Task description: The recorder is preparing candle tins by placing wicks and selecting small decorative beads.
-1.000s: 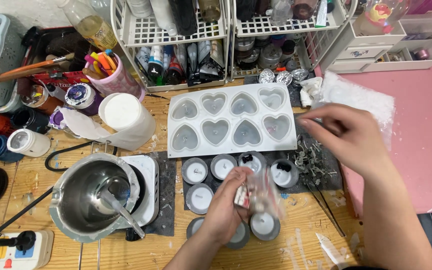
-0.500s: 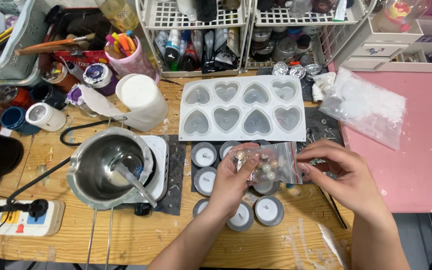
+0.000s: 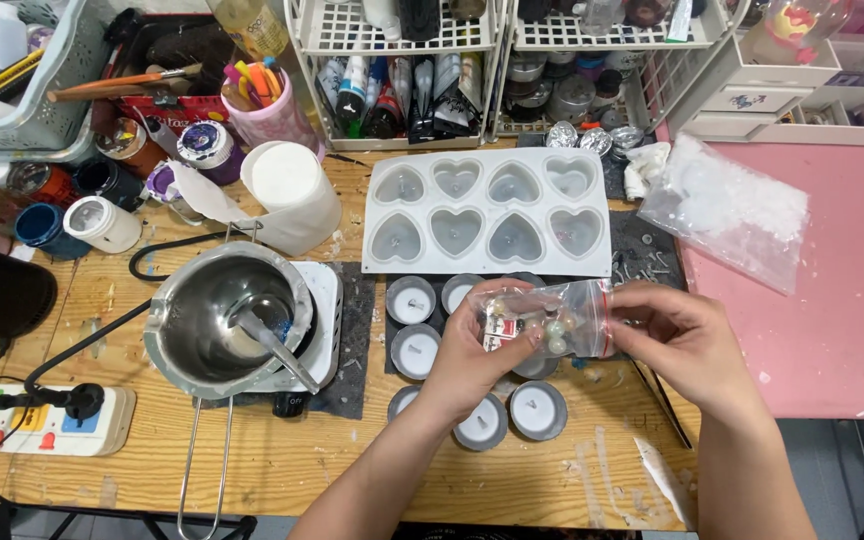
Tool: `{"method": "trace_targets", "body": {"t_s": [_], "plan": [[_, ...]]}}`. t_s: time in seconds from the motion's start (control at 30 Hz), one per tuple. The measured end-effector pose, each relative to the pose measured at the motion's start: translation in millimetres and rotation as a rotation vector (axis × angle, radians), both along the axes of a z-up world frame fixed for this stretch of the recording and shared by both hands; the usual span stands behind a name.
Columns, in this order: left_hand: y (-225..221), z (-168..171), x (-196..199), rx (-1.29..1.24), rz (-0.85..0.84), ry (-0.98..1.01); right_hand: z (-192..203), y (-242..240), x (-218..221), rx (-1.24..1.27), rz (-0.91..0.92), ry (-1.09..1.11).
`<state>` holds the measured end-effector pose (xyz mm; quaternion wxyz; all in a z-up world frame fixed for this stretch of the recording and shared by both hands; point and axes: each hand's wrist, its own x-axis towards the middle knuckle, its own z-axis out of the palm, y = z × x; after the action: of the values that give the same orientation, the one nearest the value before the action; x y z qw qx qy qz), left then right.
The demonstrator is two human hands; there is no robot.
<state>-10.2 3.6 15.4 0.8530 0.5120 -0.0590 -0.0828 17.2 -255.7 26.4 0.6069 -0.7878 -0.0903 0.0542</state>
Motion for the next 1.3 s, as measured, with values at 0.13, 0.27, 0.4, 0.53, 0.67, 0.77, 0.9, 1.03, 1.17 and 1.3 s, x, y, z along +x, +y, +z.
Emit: {"method": "trace_targets", "body": {"t_s": [0.13, 0.27, 0.4, 0.53, 0.67, 0.77, 0.9, 1.03, 1.17, 1.3], "plan": [[1, 3, 0, -0.015, -0.035, 0.022, 10, 2, 4, -0.083, 0.179, -0.216], [0, 5, 1, 0.027, -0.039, 0.06, 17, 7, 6, -0.128, 0.262, -0.239], [-1, 2, 5, -0.063, -0.089, 0.186, 23, 11, 4, -0.16, 0.201, -0.192], [1, 8, 5, -0.114, -0.123, 0.285, 19, 13, 2, -0.105, 0.152, -0.247], [-2, 2, 4, -0.132, -0.17, 0.228, 18, 16, 1, -0.161, 0.083, -0.209], [-3, -6, 3, -0.035, -0.151, 0.14, 22, 20, 0, -0.062, 0.093, -0.237], [0, -7, 9, -0.021, -0.052, 0.363, 16, 15, 1, 0.105, 0.097, -0.245], [10, -9, 15, -0.246, 0.043, 0.371, 11, 14, 5, 0.301, 0.16, -0.281], [15, -2, 15, -0.268, 0.104, 0.352, 9, 13, 6, 0.33, 0.068, -0.224], [20, 3, 13, -0.323, 0.147, 0.302, -3, 8, 8, 0.297, -0.06, -0.155]]}}
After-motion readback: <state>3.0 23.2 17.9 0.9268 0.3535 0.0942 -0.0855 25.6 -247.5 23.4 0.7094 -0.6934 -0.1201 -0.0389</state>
